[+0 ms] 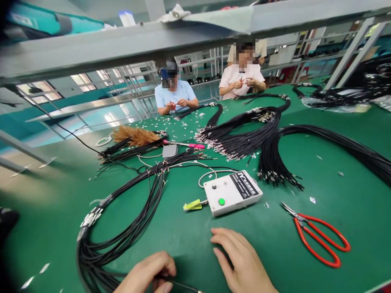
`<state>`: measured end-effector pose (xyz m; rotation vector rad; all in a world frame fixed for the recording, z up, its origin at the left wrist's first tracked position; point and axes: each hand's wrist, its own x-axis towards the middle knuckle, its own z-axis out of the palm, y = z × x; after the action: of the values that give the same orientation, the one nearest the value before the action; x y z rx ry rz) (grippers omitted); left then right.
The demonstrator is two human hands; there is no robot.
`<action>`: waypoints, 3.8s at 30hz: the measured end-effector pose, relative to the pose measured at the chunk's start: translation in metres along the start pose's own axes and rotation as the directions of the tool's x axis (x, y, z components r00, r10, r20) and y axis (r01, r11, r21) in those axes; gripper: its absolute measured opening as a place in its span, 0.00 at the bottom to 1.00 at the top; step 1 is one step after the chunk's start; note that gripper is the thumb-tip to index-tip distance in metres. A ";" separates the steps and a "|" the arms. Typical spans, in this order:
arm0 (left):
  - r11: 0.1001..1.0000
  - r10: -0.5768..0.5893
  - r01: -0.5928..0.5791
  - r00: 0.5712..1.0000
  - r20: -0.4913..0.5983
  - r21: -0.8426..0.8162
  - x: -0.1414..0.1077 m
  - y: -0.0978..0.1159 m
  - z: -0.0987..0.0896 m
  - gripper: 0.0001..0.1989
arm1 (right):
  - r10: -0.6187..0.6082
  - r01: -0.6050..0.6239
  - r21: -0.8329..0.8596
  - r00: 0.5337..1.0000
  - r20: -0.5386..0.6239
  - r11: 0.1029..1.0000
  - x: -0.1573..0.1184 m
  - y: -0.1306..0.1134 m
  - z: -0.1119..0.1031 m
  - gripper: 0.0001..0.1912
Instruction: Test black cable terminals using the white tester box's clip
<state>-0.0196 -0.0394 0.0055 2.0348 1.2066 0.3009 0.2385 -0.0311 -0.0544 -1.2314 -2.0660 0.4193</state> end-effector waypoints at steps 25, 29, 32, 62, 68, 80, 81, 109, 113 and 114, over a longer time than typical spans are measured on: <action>0.949 -0.010 -0.070 0.968 -0.251 -0.306 0.035 0.017 0.032 0.08 | 0.441 -0.458 0.634 0.875 0.198 0.623 0.021 -0.047 0.003 0.08; 0.784 -0.204 0.071 0.968 -0.148 -0.617 0.032 0.016 0.041 0.15 | 0.503 -0.532 0.732 0.812 0.297 0.425 0.021 -0.050 0.014 0.12; 0.646 -0.299 0.131 0.950 -0.091 -0.752 0.031 0.017 0.047 0.21 | 0.519 -0.524 0.694 0.818 0.248 0.494 0.019 -0.050 0.021 0.13; 0.414 -0.496 0.092 0.857 -0.140 -0.906 0.043 0.011 0.043 0.22 | 0.309 -0.335 0.421 0.942 0.131 0.843 0.029 -0.044 0.015 0.12; 0.412 -0.508 0.106 0.851 -0.131 -0.905 0.049 0.011 0.034 0.23 | -0.054 0.045 -0.117 0.995 -0.079 0.992 0.036 -0.036 0.003 0.10; 0.554 -0.494 0.125 0.845 -0.204 -0.823 0.051 0.009 0.021 0.19 | -0.278 0.287 -0.232 0.958 0.072 0.929 0.062 -0.034 -0.007 0.18; 0.553 -0.509 0.114 0.830 -0.226 -0.825 0.052 0.006 0.016 0.19 | -0.277 0.275 -0.262 0.960 0.032 0.925 0.067 -0.031 -0.009 0.16; 0.542 -0.545 0.054 0.783 -0.301 -0.839 0.105 -0.028 0.005 0.12 | -0.212 0.316 -0.527 0.945 0.248 0.789 0.123 -0.007 0.013 0.09; 0.555 -0.541 0.061 0.784 -0.304 -0.829 0.106 -0.027 0.007 0.12 | -0.196 0.301 -0.516 0.948 0.249 0.802 0.124 -0.011 0.014 0.07; 0.559 -0.539 0.063 0.785 -0.305 -0.827 0.106 -0.027 0.007 0.12 | -0.195 0.300 -0.510 0.949 0.249 0.806 0.124 -0.012 0.012 0.07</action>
<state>0.0230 0.0533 -0.0354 0.9213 1.3923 1.0762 0.1832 0.0703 -0.0071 -1.2324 -2.5771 -0.2112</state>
